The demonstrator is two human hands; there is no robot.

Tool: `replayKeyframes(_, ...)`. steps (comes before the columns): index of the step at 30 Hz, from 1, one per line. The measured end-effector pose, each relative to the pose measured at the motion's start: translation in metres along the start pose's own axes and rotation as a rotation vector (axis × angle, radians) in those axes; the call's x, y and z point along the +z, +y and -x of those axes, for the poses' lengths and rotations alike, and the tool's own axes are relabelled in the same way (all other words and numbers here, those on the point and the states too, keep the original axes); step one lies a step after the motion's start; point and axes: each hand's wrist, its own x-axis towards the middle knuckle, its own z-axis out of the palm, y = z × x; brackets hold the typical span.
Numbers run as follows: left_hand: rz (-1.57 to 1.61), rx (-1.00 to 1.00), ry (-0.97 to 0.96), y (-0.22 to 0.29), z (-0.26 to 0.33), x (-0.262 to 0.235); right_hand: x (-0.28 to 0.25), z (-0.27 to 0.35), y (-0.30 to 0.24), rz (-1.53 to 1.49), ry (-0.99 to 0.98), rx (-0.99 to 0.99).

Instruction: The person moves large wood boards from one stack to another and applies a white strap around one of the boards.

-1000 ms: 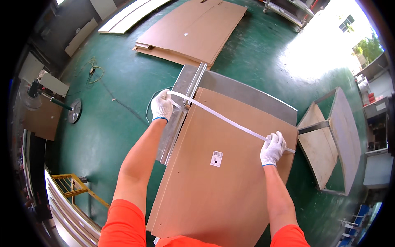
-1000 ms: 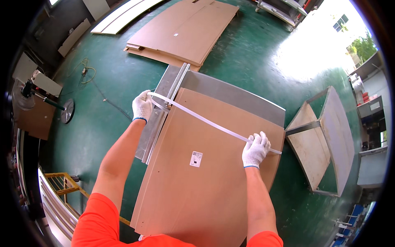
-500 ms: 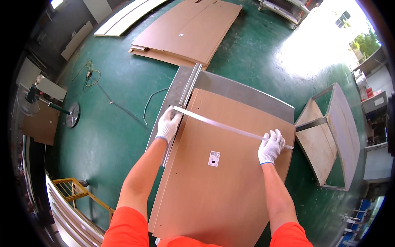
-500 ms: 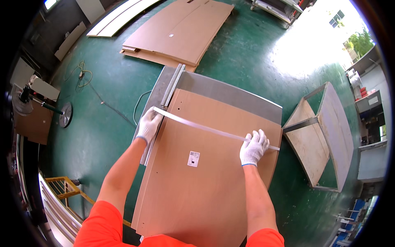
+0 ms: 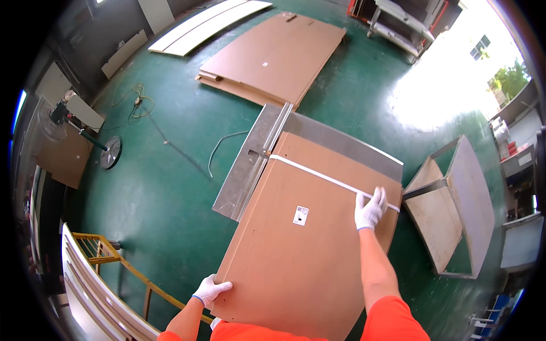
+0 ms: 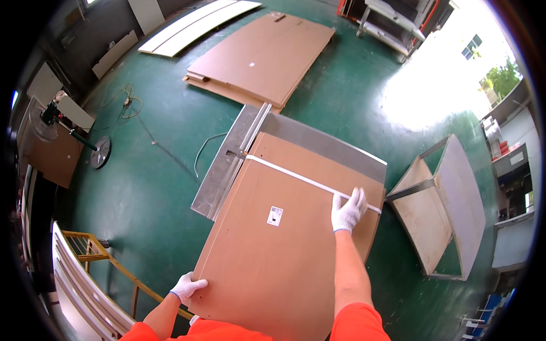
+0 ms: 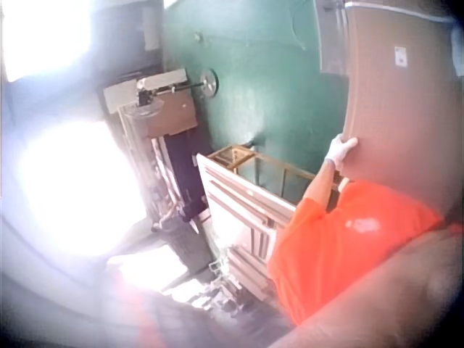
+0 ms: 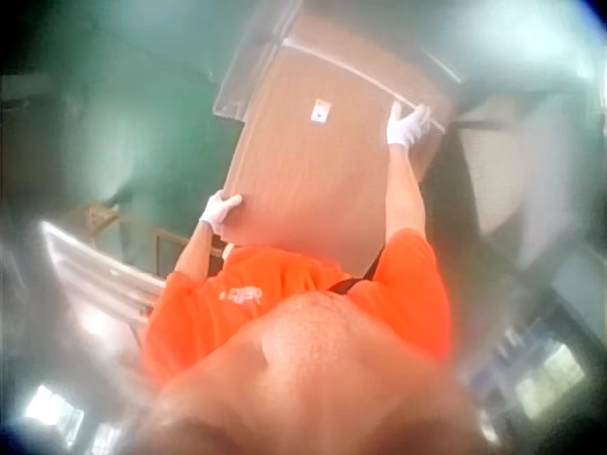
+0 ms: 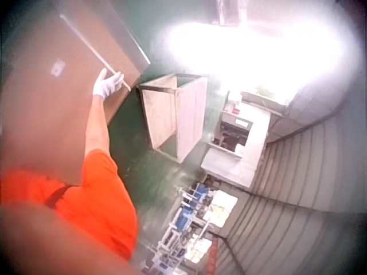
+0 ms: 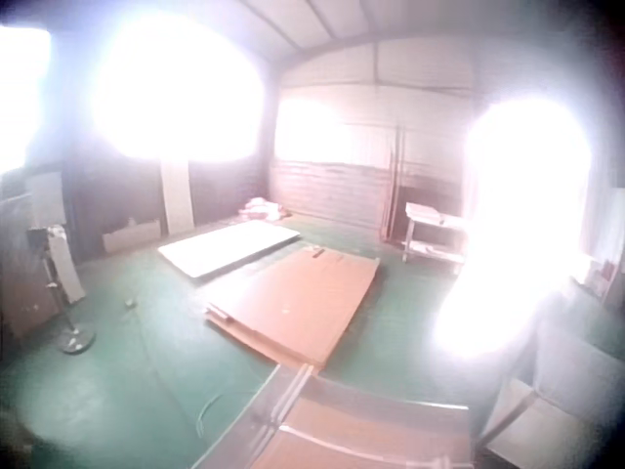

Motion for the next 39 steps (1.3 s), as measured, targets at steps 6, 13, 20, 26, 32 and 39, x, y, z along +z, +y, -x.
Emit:
replayKeyframes(6, -0.029, 0.079, -0.036, -0.023, -0.011, -0.012, -0.093, 0.168, 0.098, -0.003, -0.175, 0.553)
replayKeyframes(13, -0.021, 0.204, -0.145, -0.048, 0.014, -0.008, -0.210, 0.386, 0.157, -0.642, -0.465, 1.228)
replayKeyframes(20, -0.105, 0.250, 0.110, -0.055, 0.010, -0.011, -0.214, 0.378, 0.133, -0.460, -0.624, 1.165)
replayKeyframes(26, 0.197, 0.181, -0.106, -0.085, -0.010, -0.054, -0.192, 0.415, 0.173, -0.686, -0.682, 1.042)
replayKeyframes(32, 1.075, 0.149, -0.082, -0.120, 0.054, 0.043, -0.227, 0.396, 0.156, -0.733, -0.733, 1.154)
replayKeyframes(39, 1.091, 0.049, 0.058, -0.107, 0.077, 0.078, -0.258, 0.360, 0.151, -0.700, -0.663, 1.160)
